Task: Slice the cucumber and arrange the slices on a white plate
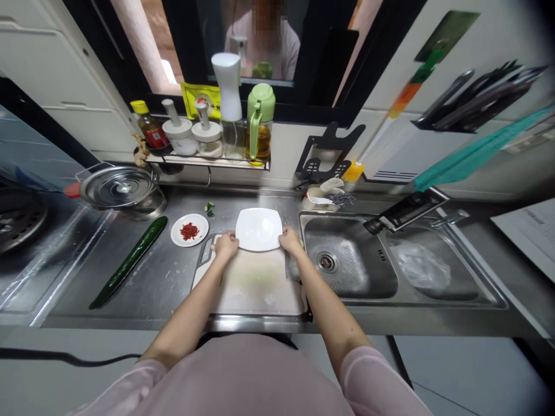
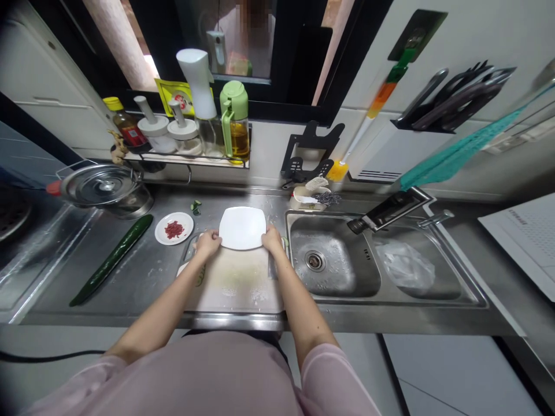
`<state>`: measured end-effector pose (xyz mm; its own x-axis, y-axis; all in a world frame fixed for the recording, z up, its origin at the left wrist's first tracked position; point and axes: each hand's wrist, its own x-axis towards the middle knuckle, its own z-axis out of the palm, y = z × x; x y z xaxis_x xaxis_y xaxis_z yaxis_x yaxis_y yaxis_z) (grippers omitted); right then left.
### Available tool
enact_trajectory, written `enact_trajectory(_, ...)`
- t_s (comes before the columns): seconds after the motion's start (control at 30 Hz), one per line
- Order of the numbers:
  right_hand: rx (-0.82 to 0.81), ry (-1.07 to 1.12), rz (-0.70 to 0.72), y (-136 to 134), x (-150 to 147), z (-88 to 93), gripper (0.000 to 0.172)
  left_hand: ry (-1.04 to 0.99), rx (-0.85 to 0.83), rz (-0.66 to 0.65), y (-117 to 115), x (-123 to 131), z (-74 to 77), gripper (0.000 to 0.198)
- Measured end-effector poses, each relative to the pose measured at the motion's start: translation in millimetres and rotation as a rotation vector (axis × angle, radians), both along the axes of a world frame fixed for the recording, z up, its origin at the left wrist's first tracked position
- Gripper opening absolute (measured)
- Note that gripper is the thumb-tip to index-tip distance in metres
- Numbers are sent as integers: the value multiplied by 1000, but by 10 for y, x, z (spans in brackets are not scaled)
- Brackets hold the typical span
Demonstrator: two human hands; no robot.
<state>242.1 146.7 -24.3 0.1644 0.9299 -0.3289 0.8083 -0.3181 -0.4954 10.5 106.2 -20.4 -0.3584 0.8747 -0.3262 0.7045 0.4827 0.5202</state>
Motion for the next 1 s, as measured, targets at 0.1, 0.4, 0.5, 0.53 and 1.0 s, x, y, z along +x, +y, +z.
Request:
enact_trajectory(0.1,28,48,9,-285,5,-2,30,0,-4,-9,-301,-31,-2,30)
enact_trajectory(0.4,14,165,-2,-1033,-6,-147,25,27,-34,-48,-1017,-81,11,32)
enact_trajectory(0.5,4,181,-2,-1159,-28,-175,25,48,-28,-65,-1131,-94,17,30)
enact_trajectory(0.53,2,178,-3,-1190,-35,-179,25,52,-28,-69,-1159,-98,19,30)
enact_trajectory(1.0,-48,108,-4,-1340,-28,-197,24,73,-65,-121,-1318,-54,9,32)
